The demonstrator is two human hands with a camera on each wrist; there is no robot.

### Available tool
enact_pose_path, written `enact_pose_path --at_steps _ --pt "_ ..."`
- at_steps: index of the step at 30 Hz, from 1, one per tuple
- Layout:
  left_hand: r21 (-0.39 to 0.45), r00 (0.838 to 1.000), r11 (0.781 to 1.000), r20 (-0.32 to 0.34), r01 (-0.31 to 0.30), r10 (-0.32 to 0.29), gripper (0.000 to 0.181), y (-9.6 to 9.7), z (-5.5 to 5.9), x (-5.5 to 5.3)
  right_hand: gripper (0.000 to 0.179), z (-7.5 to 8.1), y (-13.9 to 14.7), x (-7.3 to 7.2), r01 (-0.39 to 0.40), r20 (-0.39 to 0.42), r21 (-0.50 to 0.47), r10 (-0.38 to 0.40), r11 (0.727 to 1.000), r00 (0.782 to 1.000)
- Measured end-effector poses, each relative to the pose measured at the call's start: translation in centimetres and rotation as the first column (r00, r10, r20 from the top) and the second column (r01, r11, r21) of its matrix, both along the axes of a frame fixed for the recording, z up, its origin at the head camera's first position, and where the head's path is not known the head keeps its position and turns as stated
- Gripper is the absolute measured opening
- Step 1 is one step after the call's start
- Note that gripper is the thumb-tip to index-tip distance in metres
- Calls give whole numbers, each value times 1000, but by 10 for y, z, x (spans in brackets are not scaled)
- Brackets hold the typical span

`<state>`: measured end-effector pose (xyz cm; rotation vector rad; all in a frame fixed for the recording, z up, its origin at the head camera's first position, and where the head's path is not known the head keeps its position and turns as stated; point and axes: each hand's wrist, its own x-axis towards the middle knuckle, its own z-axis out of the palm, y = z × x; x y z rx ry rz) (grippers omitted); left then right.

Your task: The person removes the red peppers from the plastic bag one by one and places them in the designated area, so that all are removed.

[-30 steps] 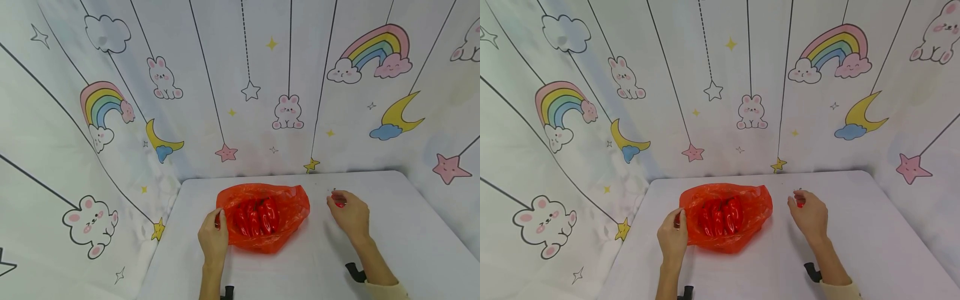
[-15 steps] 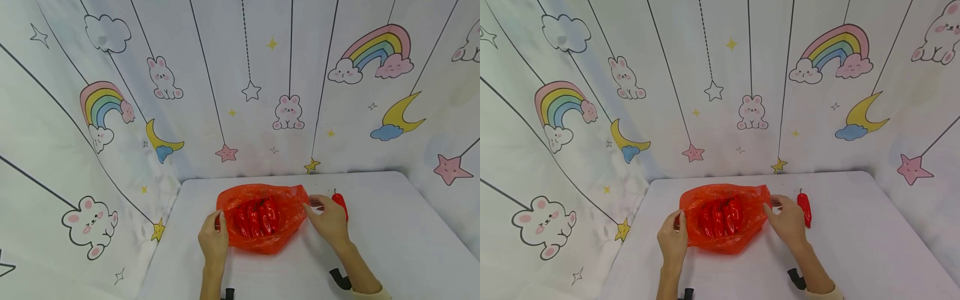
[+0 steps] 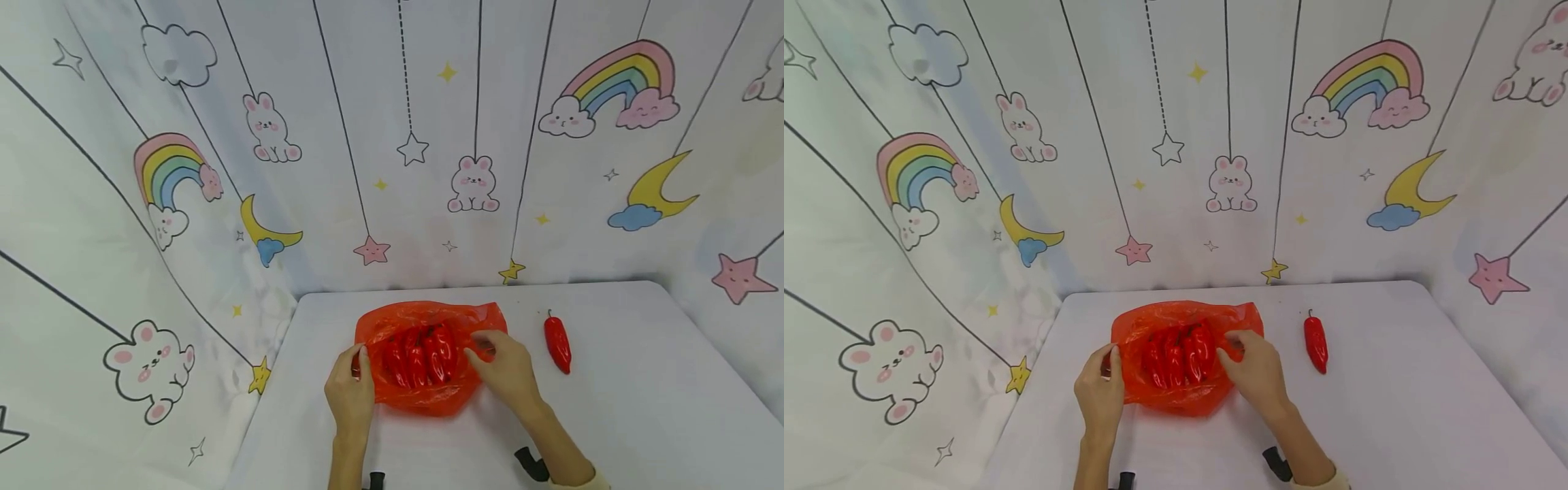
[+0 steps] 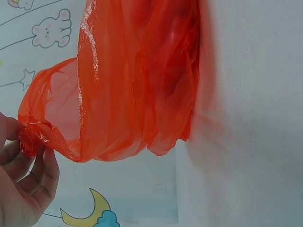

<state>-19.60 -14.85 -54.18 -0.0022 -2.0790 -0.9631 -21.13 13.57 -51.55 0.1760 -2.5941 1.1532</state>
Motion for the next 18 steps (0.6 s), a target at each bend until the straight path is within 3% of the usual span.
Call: enact_pose_path --at_steps 12,18 --pt "-7 1000 1000 -25 4 -4 14 1 -1 -1 41 -28 -17 -14 -43 33 11 42 999 999" --pt "-12 999 1000 -42 4 -5 13 1 -3 -2 48 -36 -24 -16 -23 119 73 14 997 993"
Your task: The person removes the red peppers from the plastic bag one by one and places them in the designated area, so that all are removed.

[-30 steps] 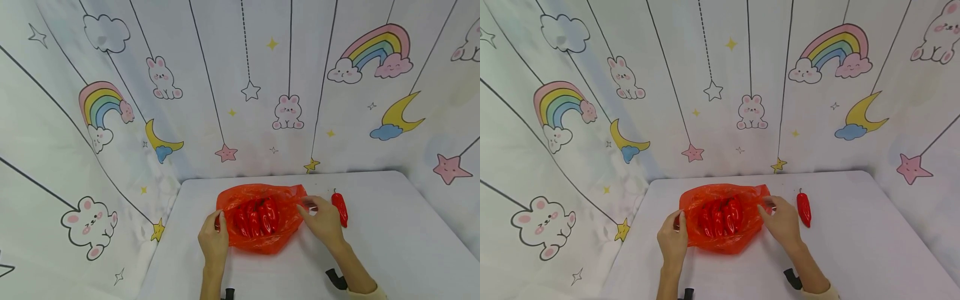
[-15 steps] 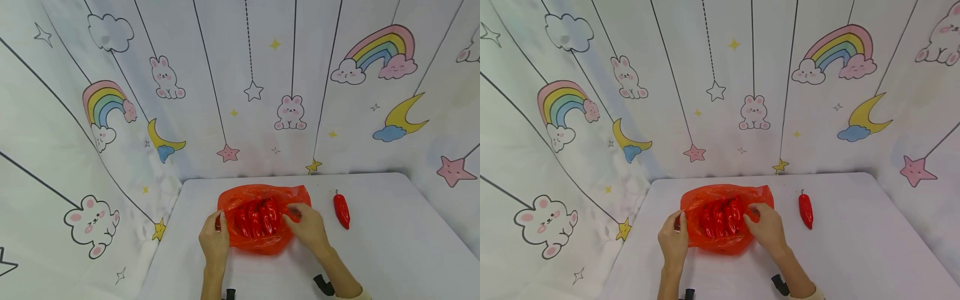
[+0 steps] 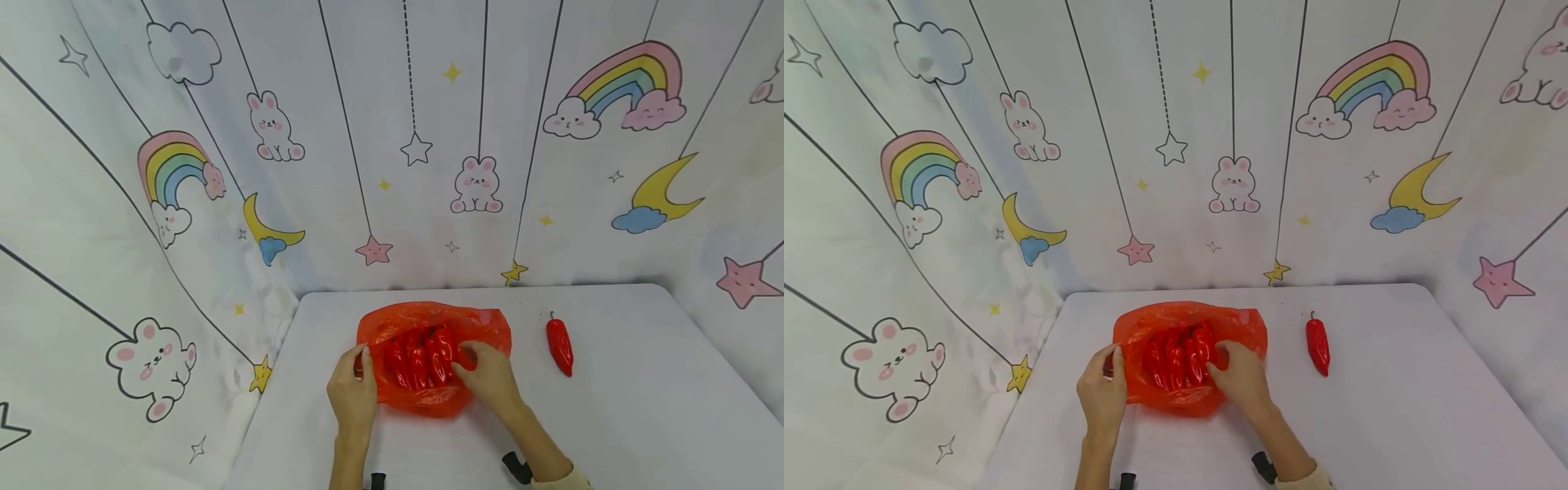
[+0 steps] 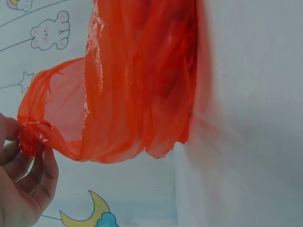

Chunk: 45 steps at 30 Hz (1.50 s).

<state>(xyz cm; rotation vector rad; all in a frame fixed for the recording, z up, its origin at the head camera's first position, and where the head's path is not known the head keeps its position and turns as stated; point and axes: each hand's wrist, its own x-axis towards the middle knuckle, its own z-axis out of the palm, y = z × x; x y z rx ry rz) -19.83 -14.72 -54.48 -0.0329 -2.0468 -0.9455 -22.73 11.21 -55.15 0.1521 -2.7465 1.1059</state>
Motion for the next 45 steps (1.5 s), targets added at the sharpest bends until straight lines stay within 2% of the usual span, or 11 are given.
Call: enact_pose_path --at_steps 8,29,37,45 --pt "-18 1000 1000 -12 -8 8 12 2 0 0 55 -11 -7 -4 -13 76 22 11 1000 997" --pt "-1 999 1000 35 -10 11 16 4 2 2 58 -26 -13 -6 13 99 59 -19 998 995" --pt "14 998 1000 55 -7 6 17 4 2 3 51 -30 -12 -7 10 89 31 -12 999 996" --pt "-9 1000 1000 26 -14 15 15 4 3 3 48 -30 -8 -7 24 128 -86 -13 996 992"
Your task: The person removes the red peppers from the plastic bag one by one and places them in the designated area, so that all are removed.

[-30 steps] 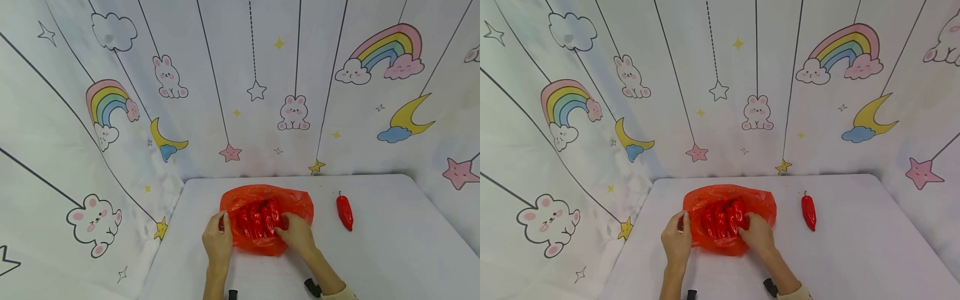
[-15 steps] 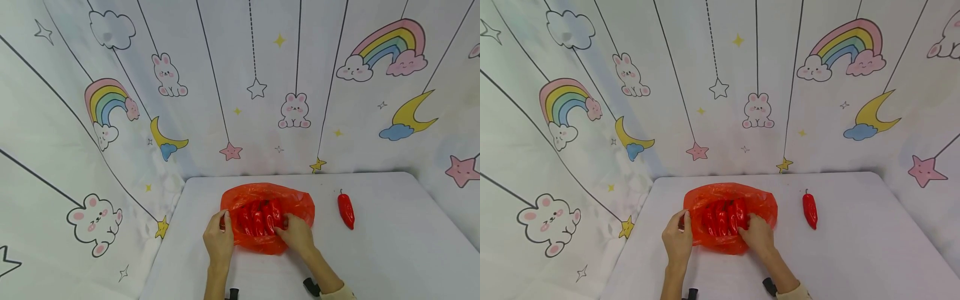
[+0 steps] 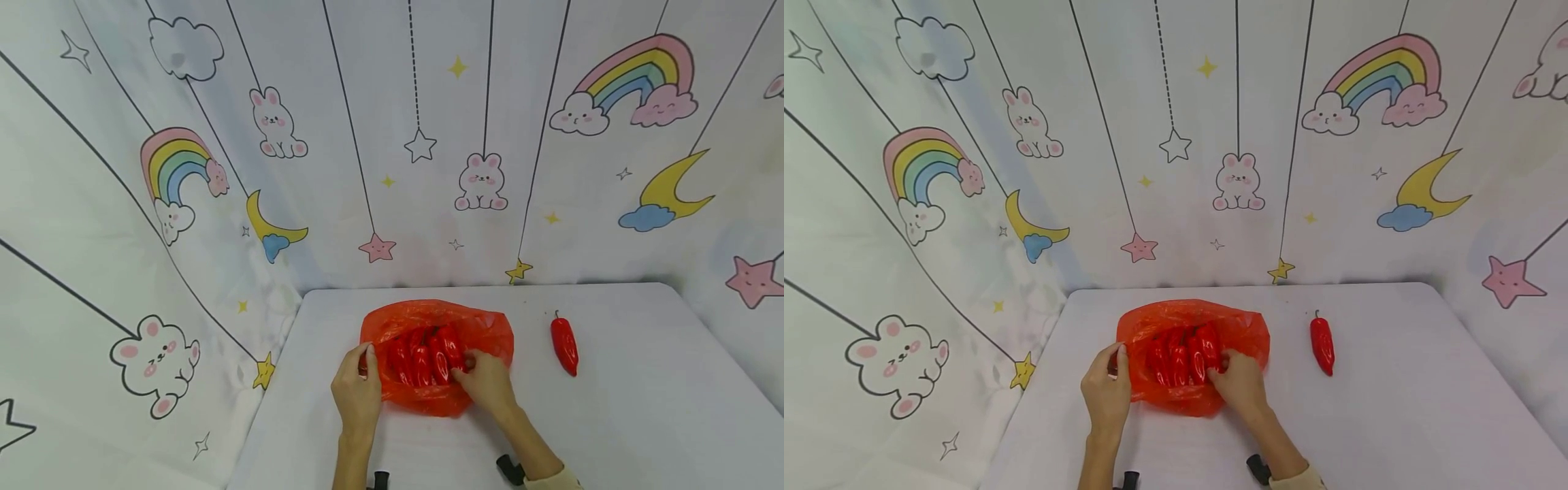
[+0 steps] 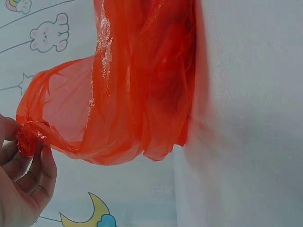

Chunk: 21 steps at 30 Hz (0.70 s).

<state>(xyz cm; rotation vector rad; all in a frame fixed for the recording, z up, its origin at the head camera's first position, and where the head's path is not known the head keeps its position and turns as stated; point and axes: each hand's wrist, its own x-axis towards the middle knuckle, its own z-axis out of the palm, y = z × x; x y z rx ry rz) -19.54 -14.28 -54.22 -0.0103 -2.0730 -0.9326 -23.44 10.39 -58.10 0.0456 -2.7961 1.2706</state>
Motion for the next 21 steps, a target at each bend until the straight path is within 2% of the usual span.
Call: enact_pose_path --at_steps 9,15,21 --pt "0 1000 1000 -6 -1 1 15 -1 1 0 41 10 3 5 43 -74 7 -42 999 996" --pt "15 1000 1000 12 4 -4 16 -1 1 1 40 17 7 10 68 -91 -5 -68 998 994" --pt "14 1000 1000 4 8 -8 15 -1 1 0 38 22 9 13 85 -100 -21 -87 996 991"
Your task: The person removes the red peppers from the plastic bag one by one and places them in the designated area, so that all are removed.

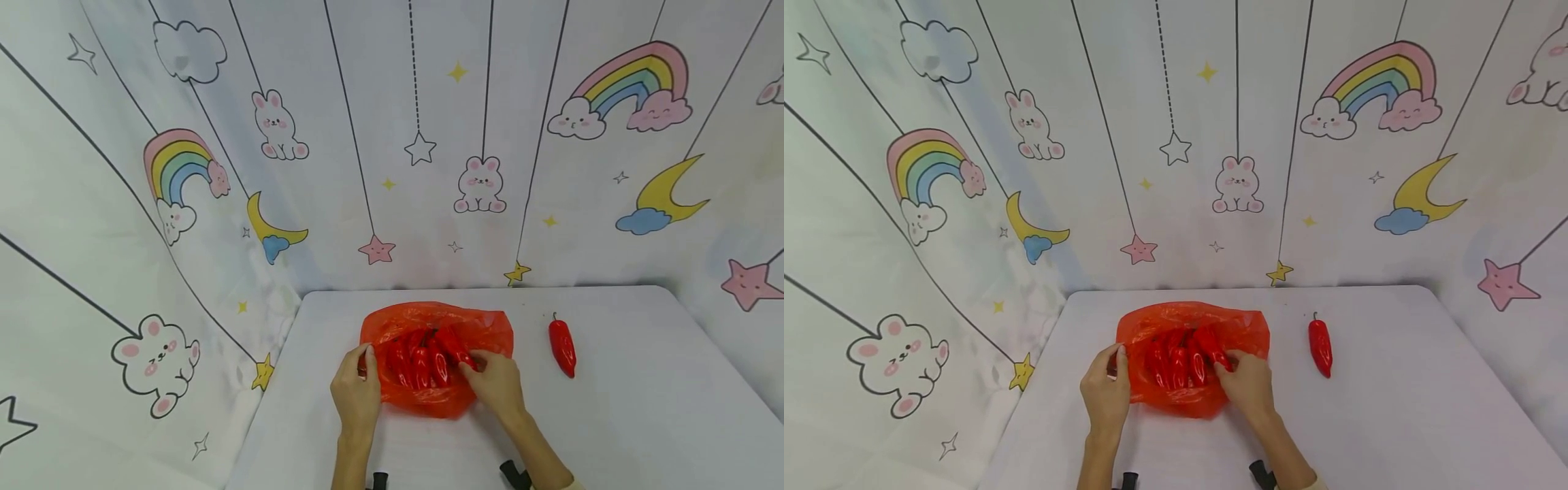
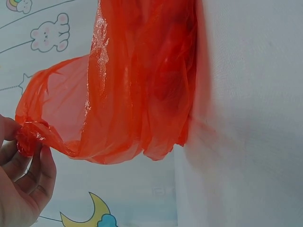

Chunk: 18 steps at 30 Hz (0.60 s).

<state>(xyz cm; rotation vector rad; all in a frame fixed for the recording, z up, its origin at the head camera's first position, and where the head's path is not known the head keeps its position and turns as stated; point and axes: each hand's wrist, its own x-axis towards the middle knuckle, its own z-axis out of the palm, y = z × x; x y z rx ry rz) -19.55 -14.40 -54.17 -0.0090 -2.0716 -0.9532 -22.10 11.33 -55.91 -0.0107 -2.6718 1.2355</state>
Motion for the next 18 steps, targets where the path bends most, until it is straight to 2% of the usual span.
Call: enact_pose_path --at_steps 7,13,18 --pt "-2 1000 1000 -14 1 -1 13 0 1 0 41 7 3 7 18 30 -20 -18 1000 999" --pt "-14 999 1000 -36 -5 4 13 0 -1 -1 39 15 8 16 30 4 -27 -30 999 1000" --pt "-2 1000 1000 -24 -1 1 13 1 -1 -1 39 20 11 22 38 3 -36 -38 999 999"
